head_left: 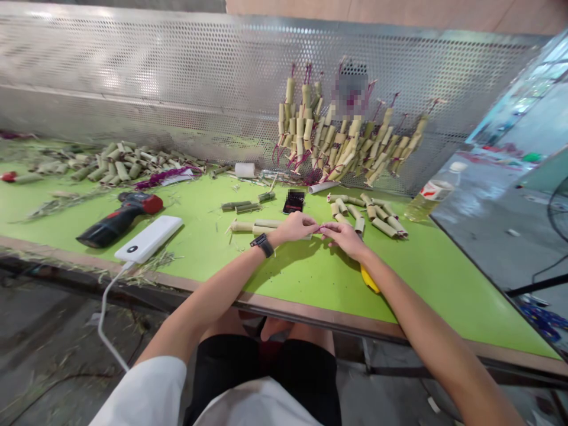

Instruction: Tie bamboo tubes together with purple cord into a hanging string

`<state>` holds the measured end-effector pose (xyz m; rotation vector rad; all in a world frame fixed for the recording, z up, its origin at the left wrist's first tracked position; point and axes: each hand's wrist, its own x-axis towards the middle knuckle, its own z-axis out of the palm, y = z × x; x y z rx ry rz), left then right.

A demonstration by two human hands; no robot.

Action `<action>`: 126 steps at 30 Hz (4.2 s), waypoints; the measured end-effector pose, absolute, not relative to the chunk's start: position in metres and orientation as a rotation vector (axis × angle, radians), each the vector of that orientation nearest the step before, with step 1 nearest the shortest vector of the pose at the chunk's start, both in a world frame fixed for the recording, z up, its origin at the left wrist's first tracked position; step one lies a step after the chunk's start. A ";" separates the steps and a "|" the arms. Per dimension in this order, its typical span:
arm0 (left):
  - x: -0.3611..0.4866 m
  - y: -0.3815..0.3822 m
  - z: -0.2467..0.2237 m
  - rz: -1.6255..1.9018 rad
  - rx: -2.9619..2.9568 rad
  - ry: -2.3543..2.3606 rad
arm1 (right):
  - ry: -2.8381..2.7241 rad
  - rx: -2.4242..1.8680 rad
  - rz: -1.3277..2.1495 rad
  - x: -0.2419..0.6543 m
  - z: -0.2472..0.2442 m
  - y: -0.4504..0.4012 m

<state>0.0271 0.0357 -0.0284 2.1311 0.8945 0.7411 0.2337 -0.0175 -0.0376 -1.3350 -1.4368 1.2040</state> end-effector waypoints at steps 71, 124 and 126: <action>0.026 0.034 -0.023 0.598 2.262 0.821 | -1.662 -1.308 0.992 0.233 -0.035 -0.022; 0.031 0.030 -0.025 0.576 2.207 0.868 | -1.698 -1.394 0.799 0.233 -0.036 -0.021; 0.031 0.030 -0.025 0.565 2.152 0.820 | -1.755 -1.373 0.776 0.231 -0.036 -0.023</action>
